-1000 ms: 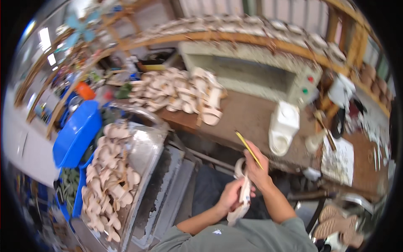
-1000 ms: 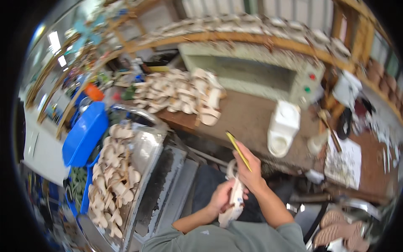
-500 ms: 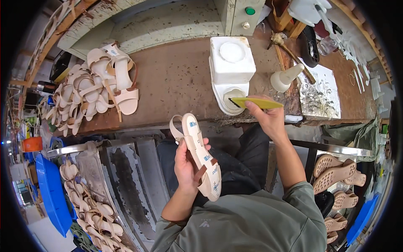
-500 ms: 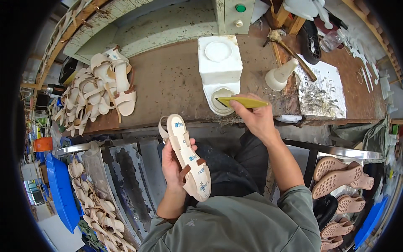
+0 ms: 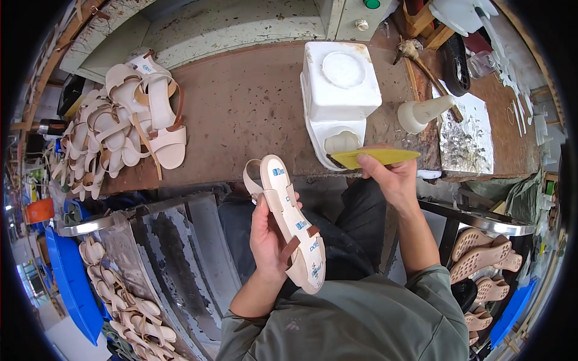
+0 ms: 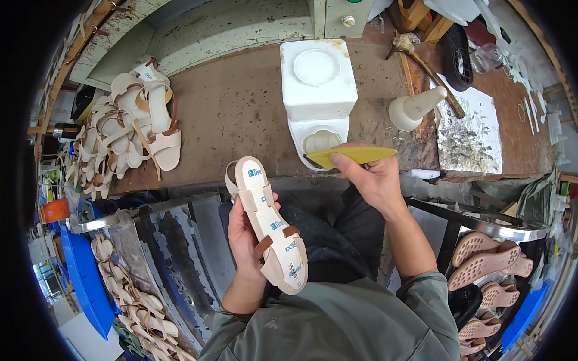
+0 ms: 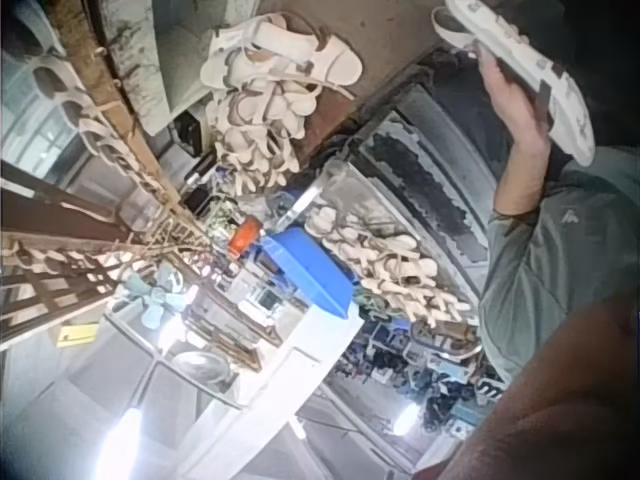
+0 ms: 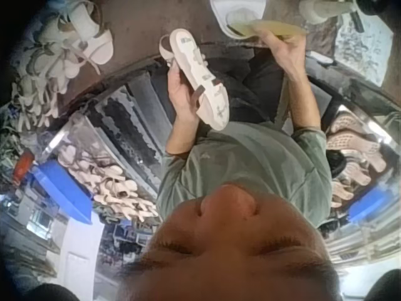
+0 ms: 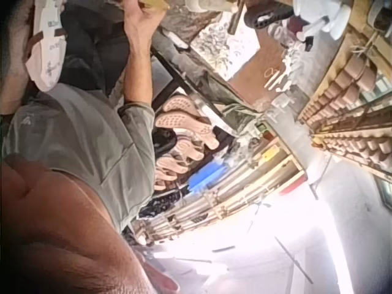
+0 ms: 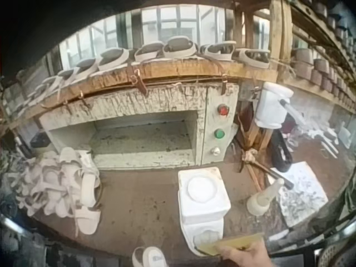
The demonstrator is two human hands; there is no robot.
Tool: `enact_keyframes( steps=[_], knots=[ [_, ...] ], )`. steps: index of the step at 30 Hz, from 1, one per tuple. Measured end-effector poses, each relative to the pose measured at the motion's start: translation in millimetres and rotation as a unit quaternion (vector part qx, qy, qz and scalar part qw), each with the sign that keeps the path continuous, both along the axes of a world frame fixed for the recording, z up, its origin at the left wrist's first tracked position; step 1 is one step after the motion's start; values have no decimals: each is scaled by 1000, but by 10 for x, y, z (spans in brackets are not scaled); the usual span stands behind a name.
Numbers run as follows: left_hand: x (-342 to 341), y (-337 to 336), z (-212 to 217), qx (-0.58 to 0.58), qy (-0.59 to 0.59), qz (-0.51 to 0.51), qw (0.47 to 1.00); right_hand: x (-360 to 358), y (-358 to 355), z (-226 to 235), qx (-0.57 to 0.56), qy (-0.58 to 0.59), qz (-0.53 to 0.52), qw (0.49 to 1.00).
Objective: The person applies a white adhesive to the soles and straps of beige sandals using a yellow brush. They repeatedly dip the brush into a white container to reload the adhesive and work on multiple sandals, placing finished ones on a nearby shelf.
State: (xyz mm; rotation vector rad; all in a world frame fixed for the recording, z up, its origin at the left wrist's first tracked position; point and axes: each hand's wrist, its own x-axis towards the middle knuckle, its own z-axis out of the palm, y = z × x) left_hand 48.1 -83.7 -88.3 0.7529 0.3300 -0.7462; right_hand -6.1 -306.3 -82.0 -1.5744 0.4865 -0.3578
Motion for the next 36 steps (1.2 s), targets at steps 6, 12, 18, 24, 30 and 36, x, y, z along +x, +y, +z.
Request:
enact_keyframes(
  steps=[6,12,18,24,30,36],
  knots=[
    [-115,-3,179,14,-87,-24,996,-106,176,283,83,-23,-4,996],
    [-227,24,655,-76,62,-78,992,-185,638,570,-61,-208,71,974],
    [-406,157,880,-63,21,-65,996,-190,785,724,-147,-287,72,944],
    [-544,243,985,-75,-17,-45,996,-409,887,810,-162,-322,110,926],
    [-676,263,1044,-8,-177,14,984,-671,968,842,-117,-334,145,924],
    [-775,349,1069,-79,-74,-26,994,-627,939,1013,-68,-281,93,953]
  ],
)
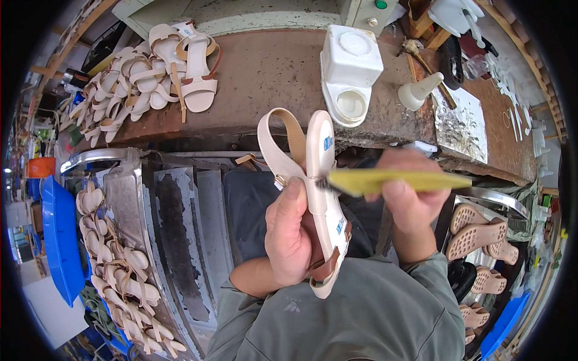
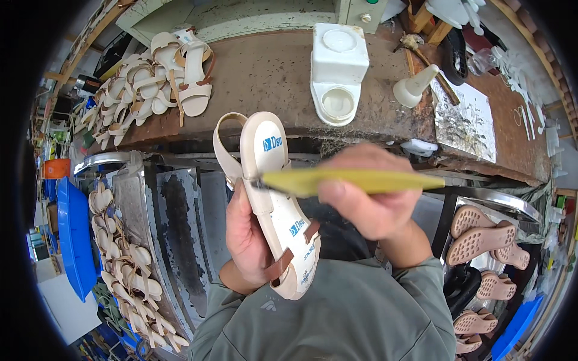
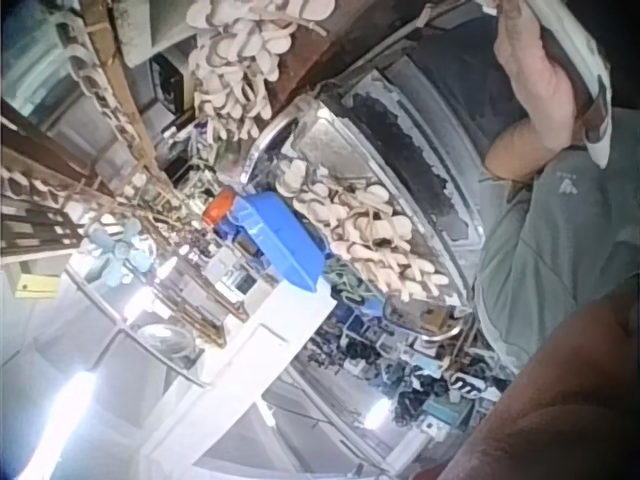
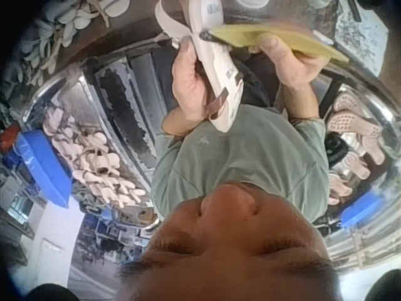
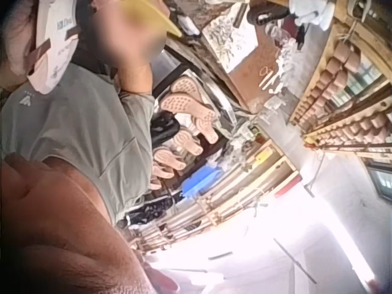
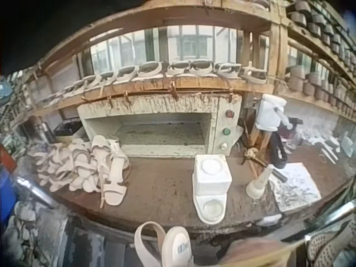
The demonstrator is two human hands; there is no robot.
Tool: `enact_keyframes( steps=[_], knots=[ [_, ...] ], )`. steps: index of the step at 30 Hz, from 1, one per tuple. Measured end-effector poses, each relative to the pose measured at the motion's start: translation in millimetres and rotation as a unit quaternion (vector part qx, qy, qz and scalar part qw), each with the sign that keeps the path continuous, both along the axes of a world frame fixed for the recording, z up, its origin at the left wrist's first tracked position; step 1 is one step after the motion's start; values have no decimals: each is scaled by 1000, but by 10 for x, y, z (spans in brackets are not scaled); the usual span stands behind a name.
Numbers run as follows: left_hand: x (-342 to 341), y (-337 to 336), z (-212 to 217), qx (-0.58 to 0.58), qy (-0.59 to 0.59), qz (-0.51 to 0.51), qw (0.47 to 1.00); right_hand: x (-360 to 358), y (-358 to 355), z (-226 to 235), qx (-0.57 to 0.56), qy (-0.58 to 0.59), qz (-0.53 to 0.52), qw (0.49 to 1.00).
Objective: The person applies a white adhesive to the soles and straps of beige sandals using a yellow brush. They repeatedly dip the brush into a white container to reload the adhesive and work on multiple sandals, placing finished ones on a nearby shelf.
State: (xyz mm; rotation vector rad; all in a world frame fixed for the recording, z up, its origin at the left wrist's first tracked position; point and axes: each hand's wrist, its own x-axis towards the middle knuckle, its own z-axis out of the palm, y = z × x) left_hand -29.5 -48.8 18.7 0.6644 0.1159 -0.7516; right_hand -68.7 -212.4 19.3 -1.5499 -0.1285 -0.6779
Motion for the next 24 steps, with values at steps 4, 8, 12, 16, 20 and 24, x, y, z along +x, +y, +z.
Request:
enact_keyframes(
  steps=[4,8,12,16,20,24],
  knots=[
    [-70,-40,128,27,19,31,999,50,12,-36,-56,-86,3,995],
    [-41,-35,142,21,-15,48,998,-72,171,-101,-94,-139,18,986],
    [-59,-25,150,31,-62,61,996,-177,213,-122,-125,-147,8,981],
    [-77,-50,134,47,-125,79,988,-247,221,-135,-130,-148,2,980],
    [-95,-53,139,24,-100,89,991,-320,217,-156,-119,-145,13,982],
    [-106,-65,199,20,-75,96,992,-379,211,-173,-110,-151,22,982]
  ],
)
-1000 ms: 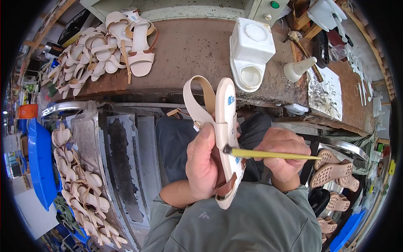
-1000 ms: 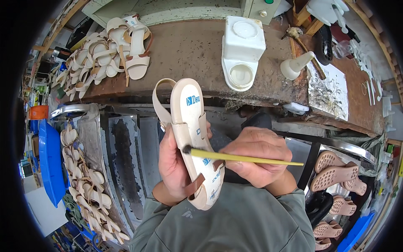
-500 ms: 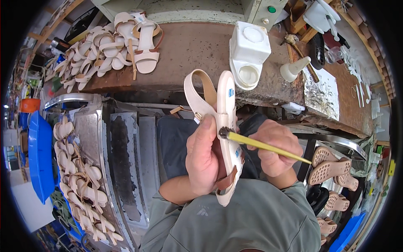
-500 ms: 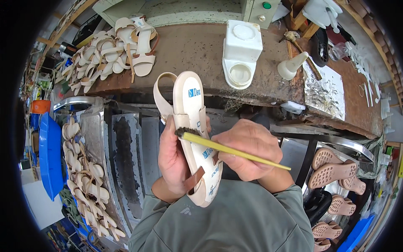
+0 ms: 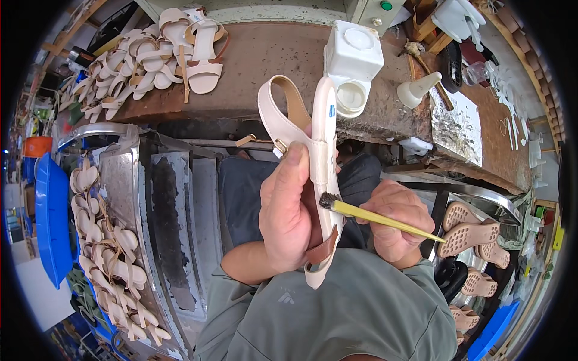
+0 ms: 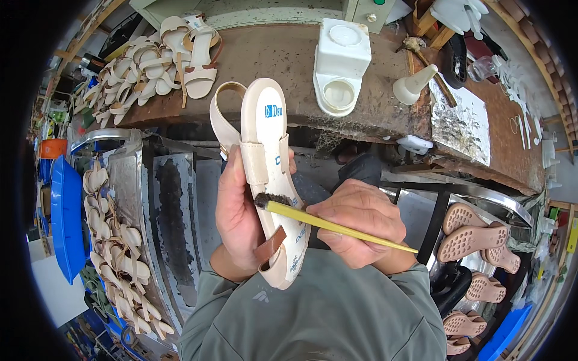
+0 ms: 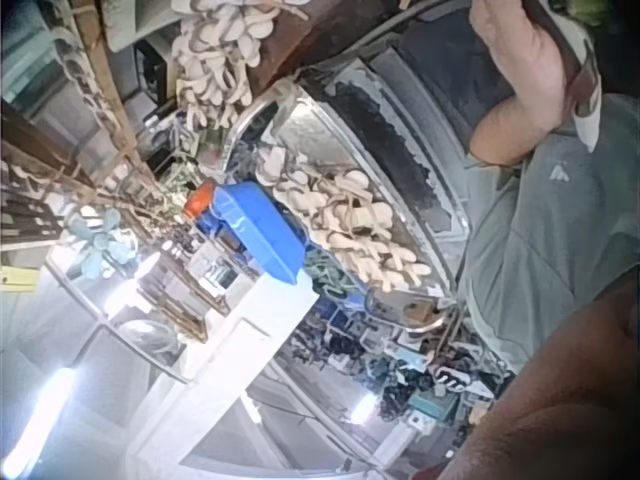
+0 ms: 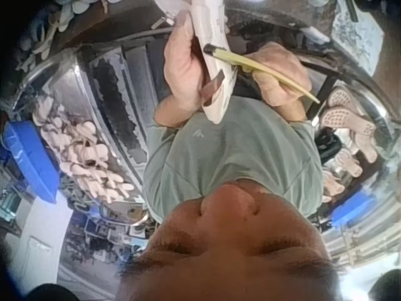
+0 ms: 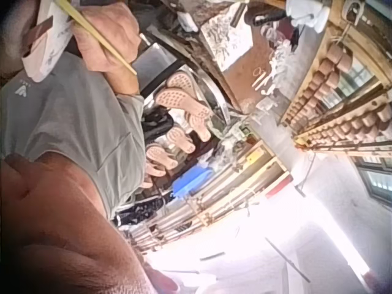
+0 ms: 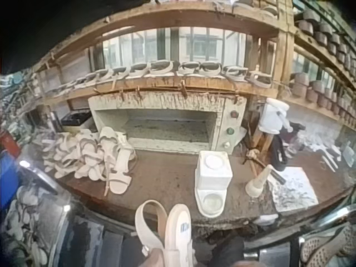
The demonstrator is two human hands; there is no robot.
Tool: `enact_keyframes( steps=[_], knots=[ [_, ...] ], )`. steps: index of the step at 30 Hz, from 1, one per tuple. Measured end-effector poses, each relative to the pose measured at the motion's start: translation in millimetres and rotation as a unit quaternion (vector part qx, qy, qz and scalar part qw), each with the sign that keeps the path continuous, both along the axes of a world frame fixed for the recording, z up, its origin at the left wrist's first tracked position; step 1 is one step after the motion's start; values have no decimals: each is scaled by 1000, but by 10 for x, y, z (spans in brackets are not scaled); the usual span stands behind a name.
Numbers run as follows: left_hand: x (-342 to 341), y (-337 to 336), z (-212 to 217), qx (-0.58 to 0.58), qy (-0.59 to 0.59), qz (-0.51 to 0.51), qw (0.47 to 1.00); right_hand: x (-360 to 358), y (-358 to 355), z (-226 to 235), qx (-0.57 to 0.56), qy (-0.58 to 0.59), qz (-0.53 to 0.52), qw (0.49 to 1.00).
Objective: The person applies a white adhesive to the soles and straps of beige sandals using a yellow brush. They repeatedly dip the brush into a white container to reload the adhesive and work on multiple sandals, placing finished ones on a nearby shelf.
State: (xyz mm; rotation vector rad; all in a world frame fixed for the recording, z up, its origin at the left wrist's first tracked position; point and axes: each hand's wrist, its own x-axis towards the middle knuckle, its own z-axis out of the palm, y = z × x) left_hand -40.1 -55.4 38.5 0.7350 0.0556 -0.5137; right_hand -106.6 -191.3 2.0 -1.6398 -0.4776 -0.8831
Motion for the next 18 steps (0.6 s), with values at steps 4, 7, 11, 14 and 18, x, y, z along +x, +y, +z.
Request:
enact_keyframes(
  steps=[4,7,11,14,18],
  knots=[
    [7,-5,5,-17,10,1,1000,-25,5,27,7,-8,8,1000],
    [4,-19,12,-14,24,8,1000,-61,-13,54,0,-3,14,1000],
    [14,28,-3,-8,25,-40,999,-93,-29,97,-3,-7,25,1000],
    [27,38,-33,38,-12,-61,997,-67,-65,90,-6,-22,44,999],
    [20,39,-17,43,-22,-67,997,-22,-164,122,-6,-21,80,997]
  ],
)
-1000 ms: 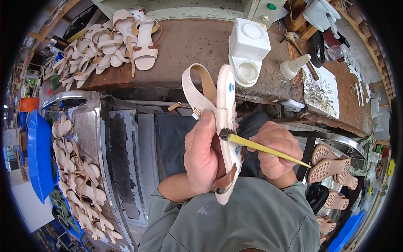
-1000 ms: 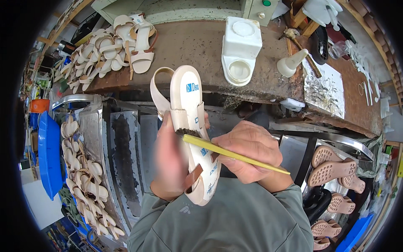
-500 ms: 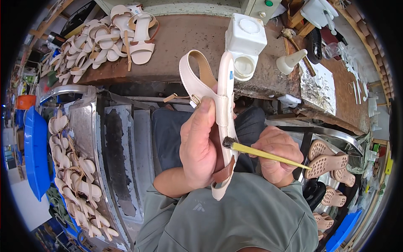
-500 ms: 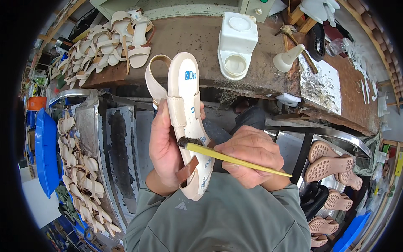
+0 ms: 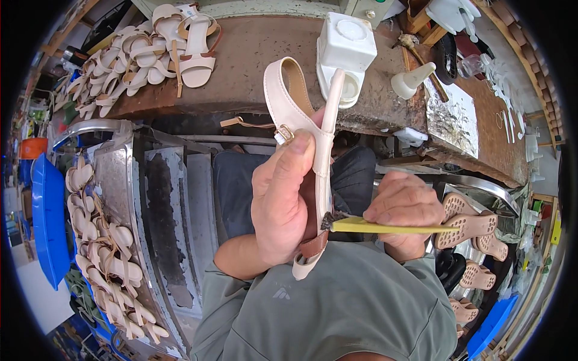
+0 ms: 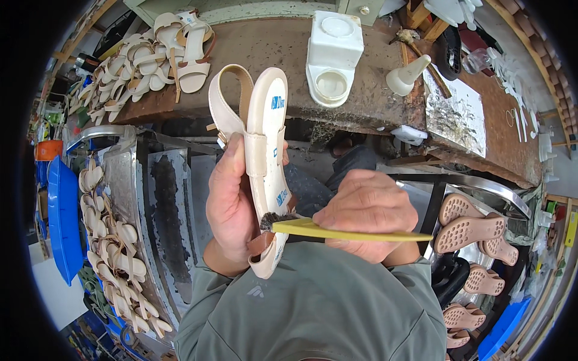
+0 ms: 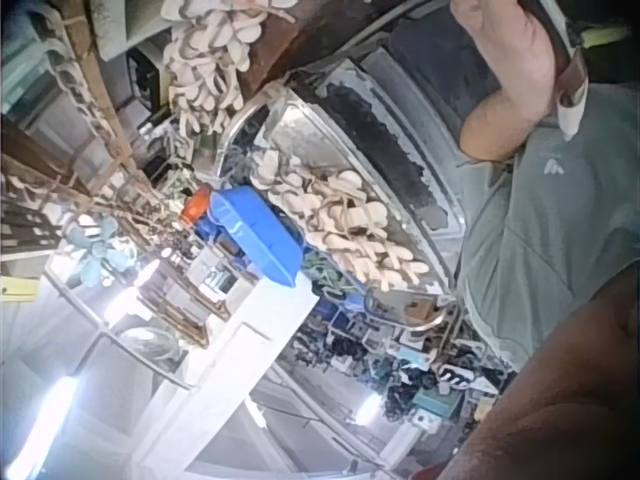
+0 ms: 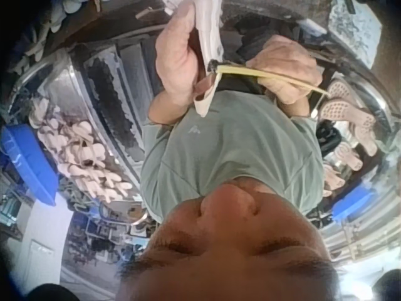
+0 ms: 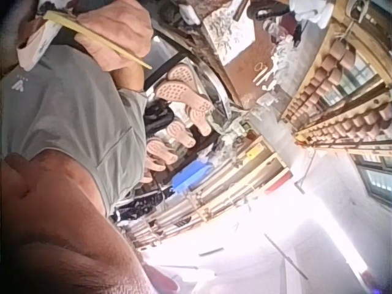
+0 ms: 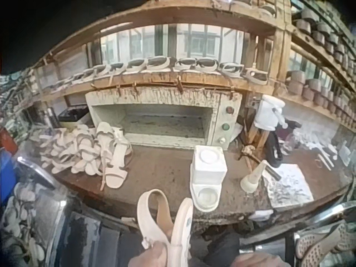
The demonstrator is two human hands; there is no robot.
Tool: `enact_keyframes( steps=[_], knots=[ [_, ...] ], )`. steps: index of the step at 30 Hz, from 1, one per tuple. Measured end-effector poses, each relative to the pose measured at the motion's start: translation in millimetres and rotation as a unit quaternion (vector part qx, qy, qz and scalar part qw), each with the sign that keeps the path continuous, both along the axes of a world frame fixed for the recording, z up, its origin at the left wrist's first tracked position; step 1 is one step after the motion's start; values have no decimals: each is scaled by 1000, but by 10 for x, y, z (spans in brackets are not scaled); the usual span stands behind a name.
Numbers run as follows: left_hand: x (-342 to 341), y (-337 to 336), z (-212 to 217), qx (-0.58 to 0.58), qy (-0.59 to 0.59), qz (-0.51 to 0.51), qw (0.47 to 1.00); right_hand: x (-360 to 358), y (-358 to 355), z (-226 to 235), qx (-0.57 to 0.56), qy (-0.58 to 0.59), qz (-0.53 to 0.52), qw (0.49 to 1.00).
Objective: The person applies a white adhesive to the soles and straps of beige sandals using a yellow brush. They repeatedly dip the brush into a white container to reload the adhesive and work on multiple sandals, placing finished ones on a nearby shelf.
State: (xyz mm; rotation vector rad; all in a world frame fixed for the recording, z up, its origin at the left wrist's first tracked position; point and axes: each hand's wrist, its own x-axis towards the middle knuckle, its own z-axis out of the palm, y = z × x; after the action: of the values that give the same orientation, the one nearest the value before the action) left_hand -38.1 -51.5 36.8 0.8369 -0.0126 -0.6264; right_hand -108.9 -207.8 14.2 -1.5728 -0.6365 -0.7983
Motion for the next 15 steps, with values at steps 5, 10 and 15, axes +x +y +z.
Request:
enact_keyframes(
  steps=[5,10,15],
  knots=[
    [-9,-9,70,-69,6,26,997,24,-11,-6,31,12,-4,999],
    [-22,-43,77,-55,-6,46,997,-82,-5,10,78,50,34,995],
    [-17,-21,-83,-1,-89,48,995,90,-52,56,59,60,-19,996]
  ],
)
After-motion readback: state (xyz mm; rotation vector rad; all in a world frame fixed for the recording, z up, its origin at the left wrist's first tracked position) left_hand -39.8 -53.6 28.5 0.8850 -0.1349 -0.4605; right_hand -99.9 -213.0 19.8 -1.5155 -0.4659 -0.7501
